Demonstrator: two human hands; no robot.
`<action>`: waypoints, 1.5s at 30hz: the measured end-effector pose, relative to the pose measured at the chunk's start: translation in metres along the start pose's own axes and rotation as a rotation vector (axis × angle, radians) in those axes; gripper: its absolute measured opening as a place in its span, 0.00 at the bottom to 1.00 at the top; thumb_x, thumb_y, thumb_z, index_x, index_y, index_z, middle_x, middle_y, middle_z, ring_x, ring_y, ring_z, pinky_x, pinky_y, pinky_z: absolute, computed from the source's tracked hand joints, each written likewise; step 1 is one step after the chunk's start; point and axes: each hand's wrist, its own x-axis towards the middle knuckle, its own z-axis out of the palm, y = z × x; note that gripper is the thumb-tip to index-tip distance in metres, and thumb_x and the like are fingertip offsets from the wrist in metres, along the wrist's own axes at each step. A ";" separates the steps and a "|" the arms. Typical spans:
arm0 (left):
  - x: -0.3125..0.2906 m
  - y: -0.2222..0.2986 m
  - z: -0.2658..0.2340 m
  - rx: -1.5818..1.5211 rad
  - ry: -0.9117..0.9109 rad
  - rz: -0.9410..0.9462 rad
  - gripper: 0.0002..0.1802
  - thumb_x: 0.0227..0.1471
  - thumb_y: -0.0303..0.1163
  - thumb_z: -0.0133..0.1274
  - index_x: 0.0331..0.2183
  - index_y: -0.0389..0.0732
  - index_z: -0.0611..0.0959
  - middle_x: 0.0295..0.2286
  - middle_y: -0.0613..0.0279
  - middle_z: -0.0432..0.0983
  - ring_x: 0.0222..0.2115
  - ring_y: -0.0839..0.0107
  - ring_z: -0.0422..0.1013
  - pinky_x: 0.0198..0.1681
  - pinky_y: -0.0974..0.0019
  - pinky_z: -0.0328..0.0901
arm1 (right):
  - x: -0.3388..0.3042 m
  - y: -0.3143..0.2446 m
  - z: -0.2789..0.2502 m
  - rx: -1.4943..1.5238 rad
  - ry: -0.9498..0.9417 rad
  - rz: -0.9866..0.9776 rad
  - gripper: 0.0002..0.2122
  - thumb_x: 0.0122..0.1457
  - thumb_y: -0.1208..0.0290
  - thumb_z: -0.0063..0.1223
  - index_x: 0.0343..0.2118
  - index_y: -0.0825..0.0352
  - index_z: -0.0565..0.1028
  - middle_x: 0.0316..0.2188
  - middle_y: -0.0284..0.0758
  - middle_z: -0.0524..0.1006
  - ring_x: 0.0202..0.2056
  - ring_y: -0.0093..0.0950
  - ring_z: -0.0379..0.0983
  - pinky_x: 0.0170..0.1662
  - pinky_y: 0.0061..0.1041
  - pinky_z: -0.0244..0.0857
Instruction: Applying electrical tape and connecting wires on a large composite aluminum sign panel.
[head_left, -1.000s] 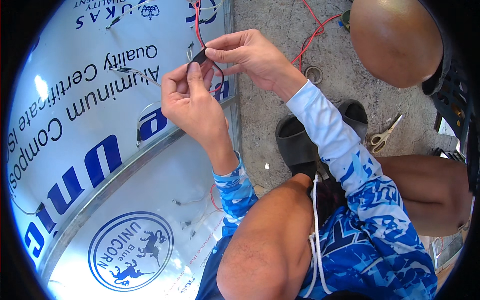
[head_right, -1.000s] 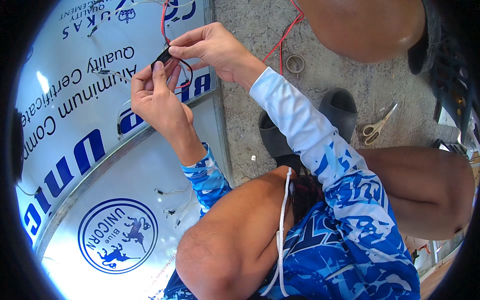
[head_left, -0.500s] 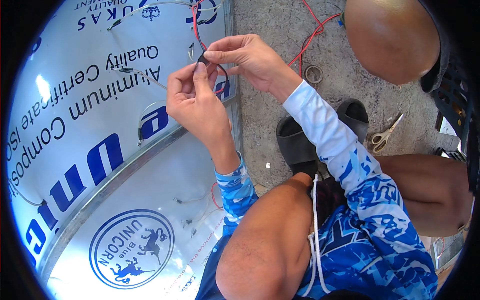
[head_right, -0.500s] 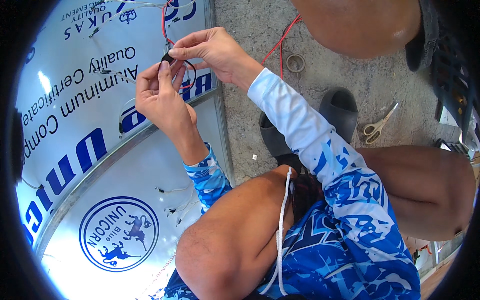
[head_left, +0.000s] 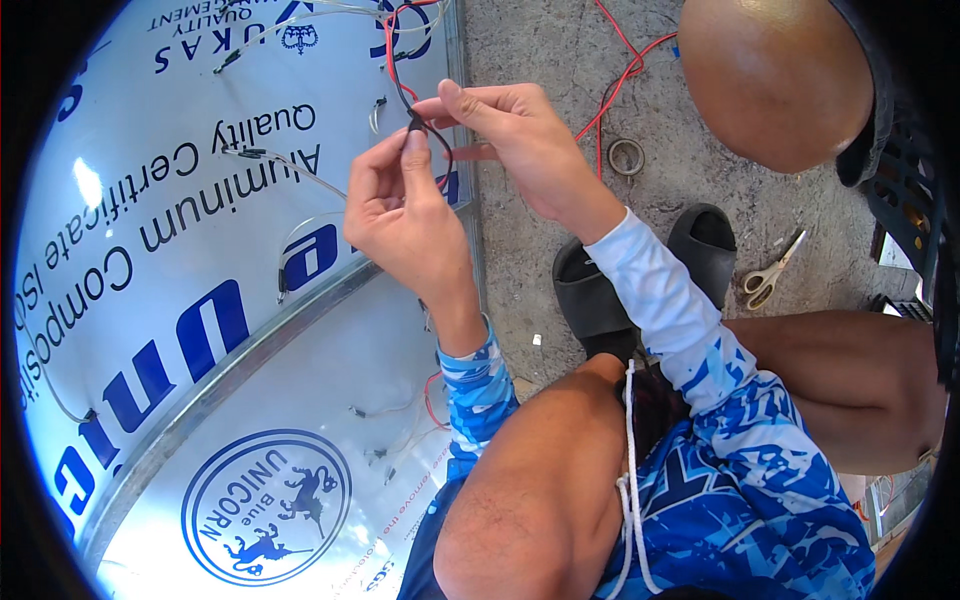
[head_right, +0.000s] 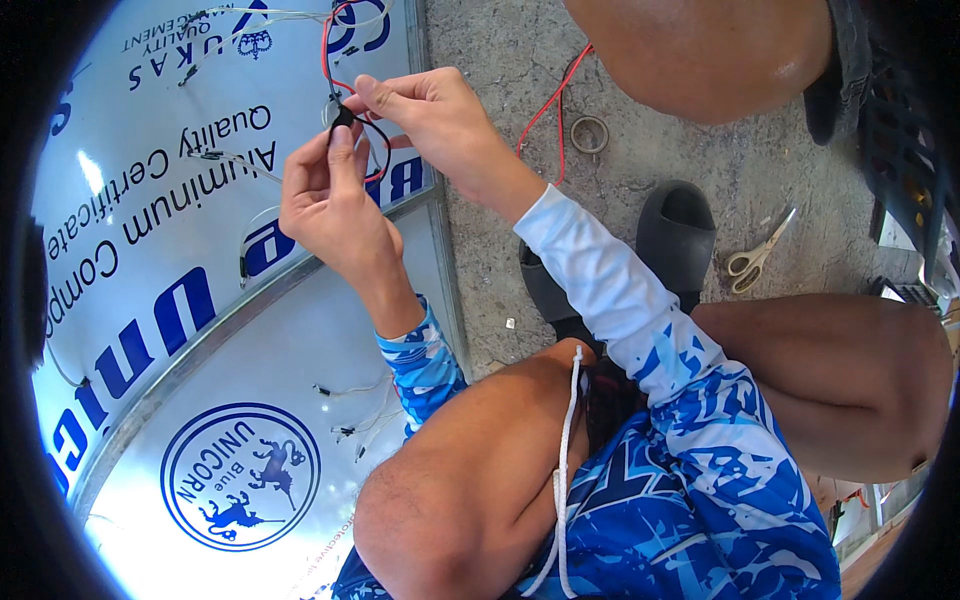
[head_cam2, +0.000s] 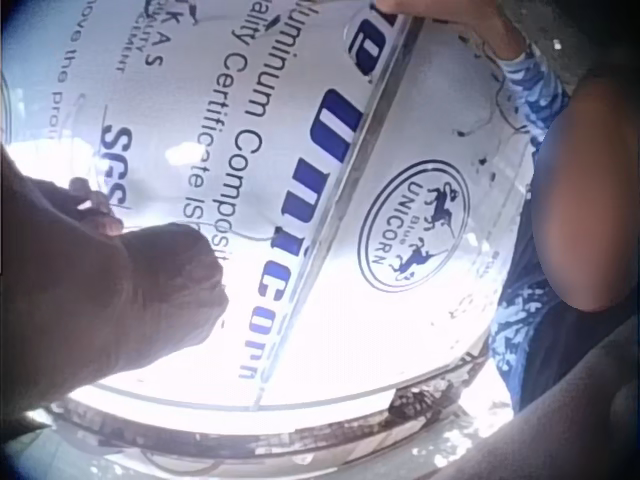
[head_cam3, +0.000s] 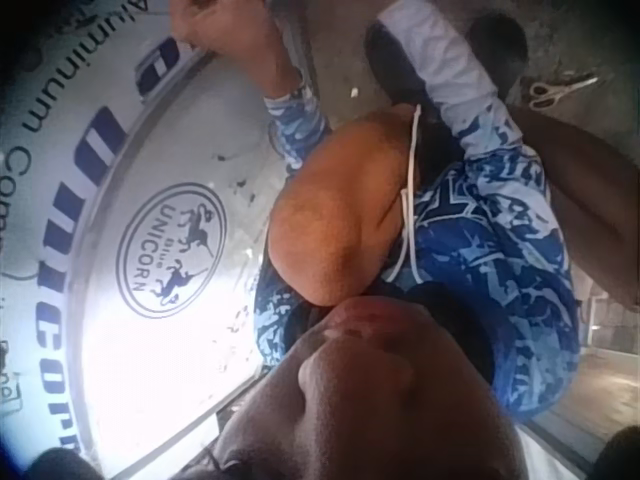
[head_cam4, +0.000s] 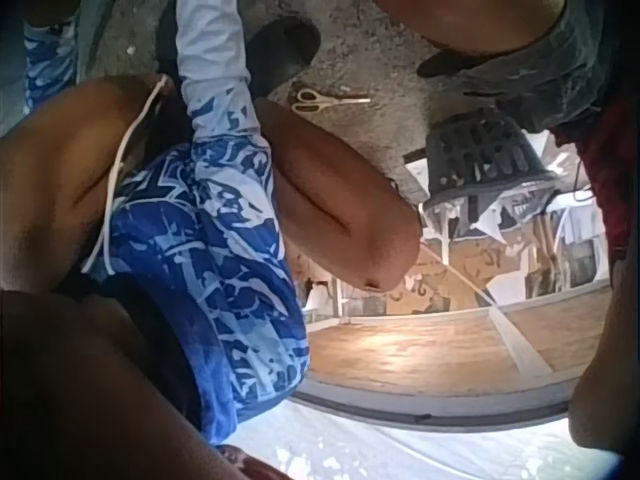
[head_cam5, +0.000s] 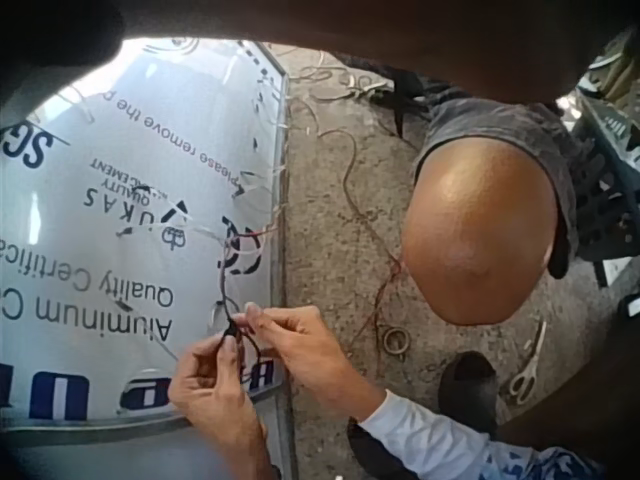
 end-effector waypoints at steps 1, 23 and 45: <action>-0.002 -0.002 0.002 0.000 0.001 0.002 0.05 0.53 0.22 0.55 0.32 0.30 0.80 0.27 0.60 0.78 0.28 0.78 0.73 0.32 0.75 0.68 | 0.000 -0.005 -0.001 -0.115 0.036 -0.002 0.18 0.58 0.57 0.55 0.39 0.70 0.80 0.33 0.35 0.80 0.35 0.23 0.76 0.40 0.24 0.69; -0.002 -0.020 0.012 0.467 -0.156 0.266 0.17 0.40 0.22 0.64 0.37 0.35 0.82 0.33 0.56 0.78 0.34 0.68 0.75 0.33 0.67 0.74 | 0.029 -0.022 -0.034 -0.748 -0.086 -0.266 0.10 0.50 0.71 0.61 0.33 0.71 0.82 0.26 0.40 0.81 0.28 0.27 0.78 0.35 0.24 0.72; -0.002 -0.022 0.011 0.332 -0.074 0.214 0.06 0.43 0.21 0.62 0.29 0.34 0.86 0.27 0.59 0.80 0.27 0.74 0.74 0.31 0.72 0.67 | 0.025 -0.025 -0.037 -0.884 -0.116 -0.257 0.10 0.50 0.72 0.62 0.35 0.68 0.80 0.26 0.36 0.80 0.32 0.23 0.77 0.36 0.24 0.69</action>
